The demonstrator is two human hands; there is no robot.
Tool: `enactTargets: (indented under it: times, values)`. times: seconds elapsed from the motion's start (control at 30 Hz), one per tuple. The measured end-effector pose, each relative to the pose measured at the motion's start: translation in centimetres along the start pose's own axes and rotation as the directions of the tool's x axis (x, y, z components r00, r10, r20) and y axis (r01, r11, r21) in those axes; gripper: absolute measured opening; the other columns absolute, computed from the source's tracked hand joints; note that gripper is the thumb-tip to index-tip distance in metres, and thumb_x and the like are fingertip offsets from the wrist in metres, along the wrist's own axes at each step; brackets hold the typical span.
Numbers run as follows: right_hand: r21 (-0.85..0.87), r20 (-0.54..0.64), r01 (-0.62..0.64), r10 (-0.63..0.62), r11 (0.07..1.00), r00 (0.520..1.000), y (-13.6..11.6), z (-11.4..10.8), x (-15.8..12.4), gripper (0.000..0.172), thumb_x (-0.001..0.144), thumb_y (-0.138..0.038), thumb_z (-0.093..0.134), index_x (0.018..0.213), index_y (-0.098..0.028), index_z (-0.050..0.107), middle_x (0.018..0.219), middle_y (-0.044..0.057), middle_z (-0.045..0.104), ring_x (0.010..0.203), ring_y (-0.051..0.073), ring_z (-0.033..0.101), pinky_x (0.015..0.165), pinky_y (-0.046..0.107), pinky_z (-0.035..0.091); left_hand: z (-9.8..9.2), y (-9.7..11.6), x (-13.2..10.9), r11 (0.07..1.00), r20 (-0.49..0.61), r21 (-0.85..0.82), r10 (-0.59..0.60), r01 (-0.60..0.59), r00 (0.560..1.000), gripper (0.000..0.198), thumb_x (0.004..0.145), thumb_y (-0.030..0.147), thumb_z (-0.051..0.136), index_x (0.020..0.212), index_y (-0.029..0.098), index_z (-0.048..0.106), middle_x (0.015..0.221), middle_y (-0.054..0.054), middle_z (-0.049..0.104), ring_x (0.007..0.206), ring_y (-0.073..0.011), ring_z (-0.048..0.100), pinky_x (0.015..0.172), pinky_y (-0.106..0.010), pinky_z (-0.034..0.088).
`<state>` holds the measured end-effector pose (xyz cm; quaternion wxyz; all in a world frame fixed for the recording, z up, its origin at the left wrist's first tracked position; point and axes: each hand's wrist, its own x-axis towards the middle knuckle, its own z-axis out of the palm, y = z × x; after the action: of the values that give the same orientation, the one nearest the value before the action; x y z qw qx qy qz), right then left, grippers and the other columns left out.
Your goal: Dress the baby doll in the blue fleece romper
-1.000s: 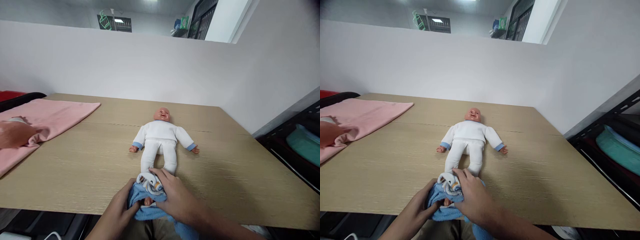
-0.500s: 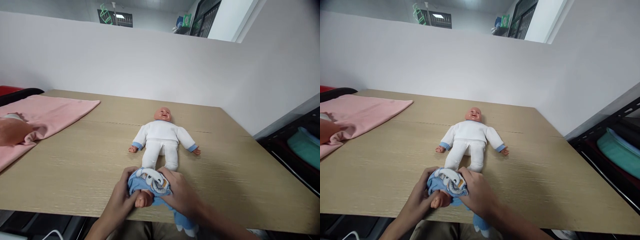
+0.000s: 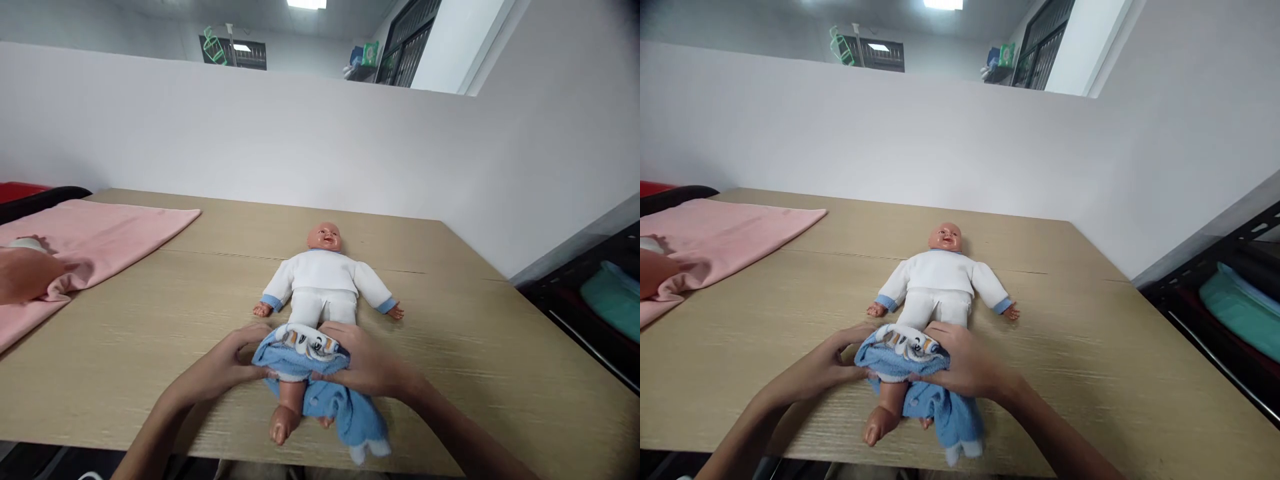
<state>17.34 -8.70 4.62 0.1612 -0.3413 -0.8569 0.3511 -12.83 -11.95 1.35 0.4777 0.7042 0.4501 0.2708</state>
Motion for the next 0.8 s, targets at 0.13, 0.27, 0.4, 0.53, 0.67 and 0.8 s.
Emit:
enactTargets:
  times: [0.13,0.27,0.4,0.53,0.67,0.8]
  values:
    - [-0.027,-0.059,-0.053,0.052,0.998,0.997,1.0,-0.2,-2.6,0.043,0.094,-0.062,0.073,0.103,-0.020,0.068,0.104,0.006,0.070,0.096,0.025,0.064,0.089,0.037,0.052,-0.1,-0.8,0.0,0.998,-0.008,-0.059,0.011,-0.011,1.000,0.033,0.092,0.048,0.081,0.109,0.021,0.079,0.122,-0.009,0.078,0.123,-0.0297,0.067,0.113,-0.038,0.050]
    - [0.236,-0.048,-0.082,0.096,0.968,0.994,3.0,-0.1,-4.5,0.055,0.090,-0.071,0.072,0.108,-0.019,0.069,0.100,0.005,0.067,0.093,0.023,0.061,0.086,0.035,0.054,-0.2,-0.5,-0.3,0.997,-0.081,-0.056,-0.065,0.060,0.995,0.043,0.109,0.054,0.050,0.115,0.020,0.075,0.113,-0.009,0.077,0.106,-0.0254,0.069,0.099,-0.036,0.056]
    - [0.483,0.023,-0.080,0.079,0.872,0.997,3.1,0.5,-4.6,0.068,0.088,-0.069,0.076,0.134,-0.020,0.065,0.115,0.006,0.068,0.100,0.024,0.063,0.090,0.036,0.055,0.0,2.0,0.9,0.996,-0.110,0.016,0.094,-0.093,0.989,0.045,0.105,0.055,0.059,0.138,0.025,0.068,0.143,-0.010,0.068,0.135,-0.0299,0.059,0.118,-0.041,0.045]
    - [0.393,-0.033,-0.041,0.059,0.919,0.998,0.8,0.3,-4.2,0.045,0.102,-0.059,0.063,0.125,-0.021,0.069,0.107,0.005,0.069,0.093,0.021,0.061,0.085,0.033,0.054,1.3,5.7,3.5,0.976,0.144,0.122,0.162,-0.179,0.976,0.061,0.083,0.055,0.088,0.133,0.026,0.070,0.132,-0.006,0.071,0.124,-0.0288,0.064,0.110,-0.037,0.052]
    - [0.262,-0.110,-0.087,0.119,0.961,0.987,-0.7,-1.3,-5.1,0.035,0.107,-0.053,0.059,0.115,-0.022,0.072,0.101,0.003,0.071,0.091,0.021,0.062,0.085,0.033,0.052,2.4,6.8,5.9,0.984,0.339,0.026,0.156,-0.174,0.928,0.041,0.096,0.054,0.072,0.118,0.020,0.075,0.104,-0.004,0.076,0.095,-0.0218,0.068,0.084,-0.029,0.057]
    - [0.269,0.003,-0.146,0.151,0.952,0.989,-0.1,-2.9,-6.5,0.040,0.101,-0.058,0.067,0.111,-0.020,0.073,0.094,0.001,0.069,0.085,0.019,0.061,0.079,0.031,0.051,2.8,6.4,7.0,0.982,0.376,-0.120,0.184,-0.149,0.908,0.040,0.103,0.051,0.064,0.126,0.019,0.071,0.110,-0.004,0.076,0.097,-0.0197,0.068,0.083,-0.026,0.056]
